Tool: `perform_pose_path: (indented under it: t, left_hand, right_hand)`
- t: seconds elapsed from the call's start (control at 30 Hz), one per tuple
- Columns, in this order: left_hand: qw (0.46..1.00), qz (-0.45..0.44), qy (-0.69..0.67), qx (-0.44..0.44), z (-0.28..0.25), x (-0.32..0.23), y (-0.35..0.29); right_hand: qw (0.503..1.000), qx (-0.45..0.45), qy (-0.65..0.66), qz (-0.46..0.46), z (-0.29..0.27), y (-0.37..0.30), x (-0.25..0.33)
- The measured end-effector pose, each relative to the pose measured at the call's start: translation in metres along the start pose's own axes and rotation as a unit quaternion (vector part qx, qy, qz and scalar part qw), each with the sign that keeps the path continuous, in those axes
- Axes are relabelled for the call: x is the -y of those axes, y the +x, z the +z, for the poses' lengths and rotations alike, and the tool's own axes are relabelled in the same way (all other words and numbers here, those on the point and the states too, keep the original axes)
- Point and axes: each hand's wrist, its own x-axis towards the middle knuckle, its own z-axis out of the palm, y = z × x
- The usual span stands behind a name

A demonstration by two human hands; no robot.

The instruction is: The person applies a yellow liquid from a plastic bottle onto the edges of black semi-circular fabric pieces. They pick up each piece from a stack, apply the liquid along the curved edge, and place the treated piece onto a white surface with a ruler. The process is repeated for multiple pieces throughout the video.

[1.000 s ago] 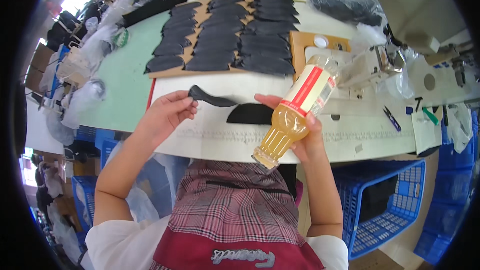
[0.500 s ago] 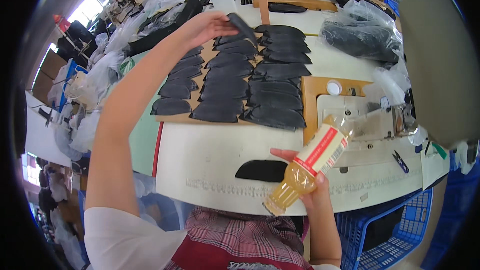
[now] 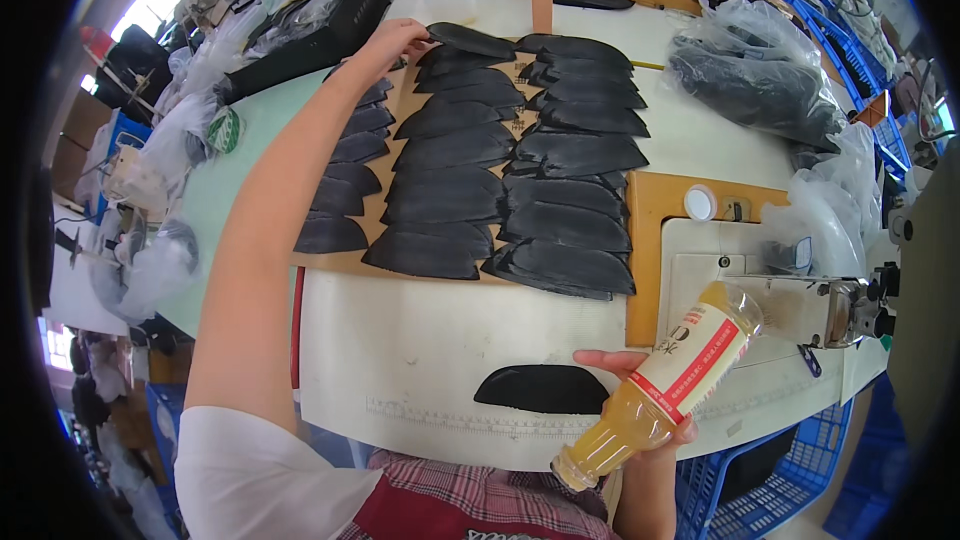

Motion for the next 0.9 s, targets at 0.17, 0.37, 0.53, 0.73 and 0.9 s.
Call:
perform_pose_path:
  t: [0.17, 0.37, 0.53, 0.73, 0.9]
  left_hand:
    - [0.977, 0.081, 0.176, -0.09, 0.003, 0.016, -0.004]
    - [0.936, 0.143, 0.272, -0.173, 0.013, 0.026, -0.006]
    - [0.939, 0.126, 0.276, -0.162, 0.013, 0.023, -0.009]
    - [0.947, 0.094, 0.256, -0.168, 0.011, 0.018, -0.009]
    - [0.924, 0.096, 0.283, -0.237, -0.005, 0.023, -0.006]
  right_hand:
    - [1.0, -0.003, 0.009, -0.005, 0.0, 0.0, -0.002]
    - [1.0, -0.011, 0.002, -0.017, 0.005, 0.003, -0.002]
    - [1.0, -0.014, 0.015, -0.023, 0.006, 0.002, -0.002]
    - [0.999, -0.036, 0.005, -0.019, 0.009, 0.001, -0.002]
    - [1.0, -0.018, 0.014, -0.021, 0.007, 0.001, -0.002]
